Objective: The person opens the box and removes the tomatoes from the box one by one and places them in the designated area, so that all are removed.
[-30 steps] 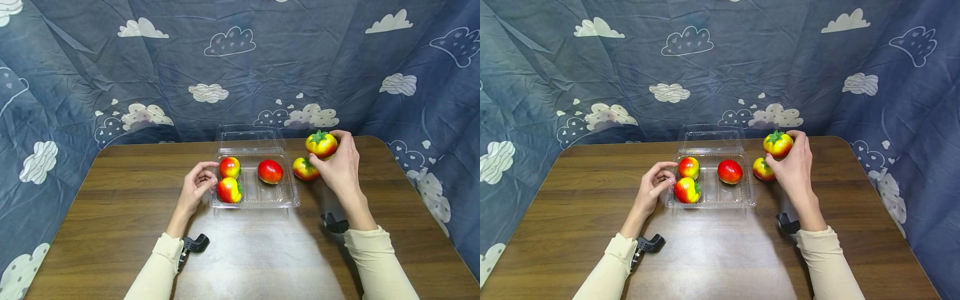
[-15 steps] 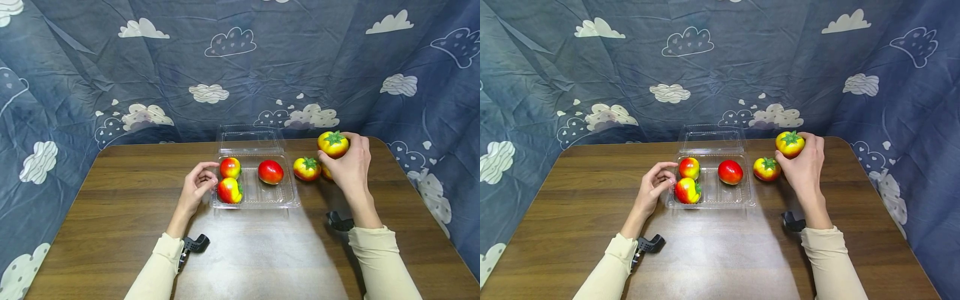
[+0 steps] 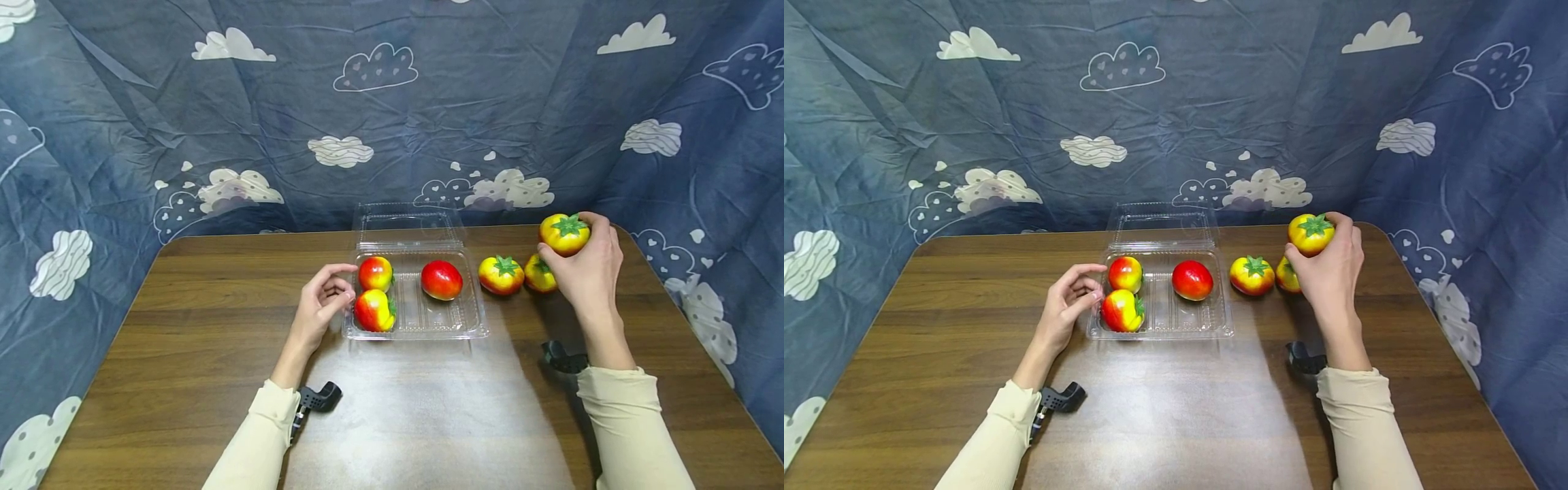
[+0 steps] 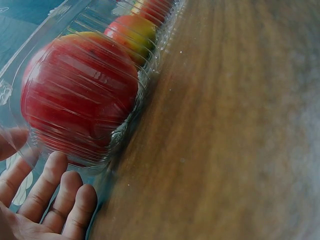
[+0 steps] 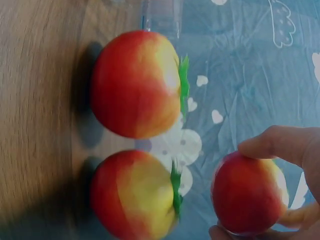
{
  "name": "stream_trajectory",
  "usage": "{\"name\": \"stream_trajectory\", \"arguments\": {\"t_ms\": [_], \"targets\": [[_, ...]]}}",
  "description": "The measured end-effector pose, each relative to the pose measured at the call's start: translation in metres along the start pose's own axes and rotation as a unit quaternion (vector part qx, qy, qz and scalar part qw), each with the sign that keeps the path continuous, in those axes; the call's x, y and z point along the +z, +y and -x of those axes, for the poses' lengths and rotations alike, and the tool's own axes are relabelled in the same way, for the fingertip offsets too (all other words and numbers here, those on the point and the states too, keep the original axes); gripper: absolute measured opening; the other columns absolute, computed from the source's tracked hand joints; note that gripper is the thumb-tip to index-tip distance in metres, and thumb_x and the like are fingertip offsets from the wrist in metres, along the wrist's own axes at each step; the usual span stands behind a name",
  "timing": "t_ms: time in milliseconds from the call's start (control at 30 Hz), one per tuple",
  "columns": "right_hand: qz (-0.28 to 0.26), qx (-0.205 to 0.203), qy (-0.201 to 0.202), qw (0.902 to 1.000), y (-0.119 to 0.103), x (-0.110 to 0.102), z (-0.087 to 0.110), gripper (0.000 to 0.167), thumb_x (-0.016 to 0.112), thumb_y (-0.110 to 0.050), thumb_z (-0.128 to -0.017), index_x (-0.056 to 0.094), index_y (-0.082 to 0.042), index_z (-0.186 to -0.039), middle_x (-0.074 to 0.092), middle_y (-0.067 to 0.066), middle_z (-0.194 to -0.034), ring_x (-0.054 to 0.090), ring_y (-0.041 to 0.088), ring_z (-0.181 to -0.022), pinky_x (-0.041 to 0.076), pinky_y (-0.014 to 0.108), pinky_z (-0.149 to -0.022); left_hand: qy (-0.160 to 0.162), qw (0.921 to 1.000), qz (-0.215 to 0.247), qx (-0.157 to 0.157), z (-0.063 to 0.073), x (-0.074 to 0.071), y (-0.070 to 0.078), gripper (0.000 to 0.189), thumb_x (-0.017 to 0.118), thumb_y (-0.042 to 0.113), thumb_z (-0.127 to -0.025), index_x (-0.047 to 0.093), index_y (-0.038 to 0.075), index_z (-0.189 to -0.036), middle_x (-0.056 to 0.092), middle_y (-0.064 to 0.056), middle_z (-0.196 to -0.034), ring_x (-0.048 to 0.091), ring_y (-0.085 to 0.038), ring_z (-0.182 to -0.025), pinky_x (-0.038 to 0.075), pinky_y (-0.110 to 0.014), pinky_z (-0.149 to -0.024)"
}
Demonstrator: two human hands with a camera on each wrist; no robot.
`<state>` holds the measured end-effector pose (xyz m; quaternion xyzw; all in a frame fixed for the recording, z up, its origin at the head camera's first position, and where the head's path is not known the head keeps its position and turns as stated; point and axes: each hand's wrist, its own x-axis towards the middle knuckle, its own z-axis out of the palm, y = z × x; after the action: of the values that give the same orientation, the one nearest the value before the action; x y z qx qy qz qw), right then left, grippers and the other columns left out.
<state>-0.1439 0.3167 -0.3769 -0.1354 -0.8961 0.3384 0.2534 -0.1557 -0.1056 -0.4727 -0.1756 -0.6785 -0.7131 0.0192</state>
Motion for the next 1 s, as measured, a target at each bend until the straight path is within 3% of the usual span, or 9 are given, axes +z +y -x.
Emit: {"name": "stream_trajectory", "arguments": {"t_ms": [467, 1000], "targets": [[0.030, 0.089, -0.011, 0.9955, 0.028, -0.010, -0.012, 0.078, 0.075, -0.027, -0.091, 0.039, 0.000, -0.155, 0.044, 0.029, -0.146, 0.037, 0.046, -0.138, 0.028, 0.061, -0.116, -0.001, 1.0000, 0.001, 0.000, 0.000, 0.000, 0.000, 0.042, 0.066, -0.005, -0.092, 0.064, 0.001, -0.133, 0.064, -0.015, -0.087, 0.061, -0.026, -0.069, 0.057, -0.026, -0.061], [0.049, 0.119, -0.018, 0.9916, 0.057, -0.010, -0.017, 0.081, 0.075, -0.026, -0.090, 0.036, 0.004, -0.154, 0.044, 0.033, -0.145, 0.038, 0.051, -0.137, 0.031, 0.062, -0.114, -0.001, 1.0000, -0.001, 0.002, 0.000, -0.001, -0.002, 0.041, 0.066, -0.004, -0.093, 0.065, 0.002, -0.133, 0.064, -0.017, -0.087, 0.061, -0.023, -0.070, 0.056, -0.026, -0.061]]}}
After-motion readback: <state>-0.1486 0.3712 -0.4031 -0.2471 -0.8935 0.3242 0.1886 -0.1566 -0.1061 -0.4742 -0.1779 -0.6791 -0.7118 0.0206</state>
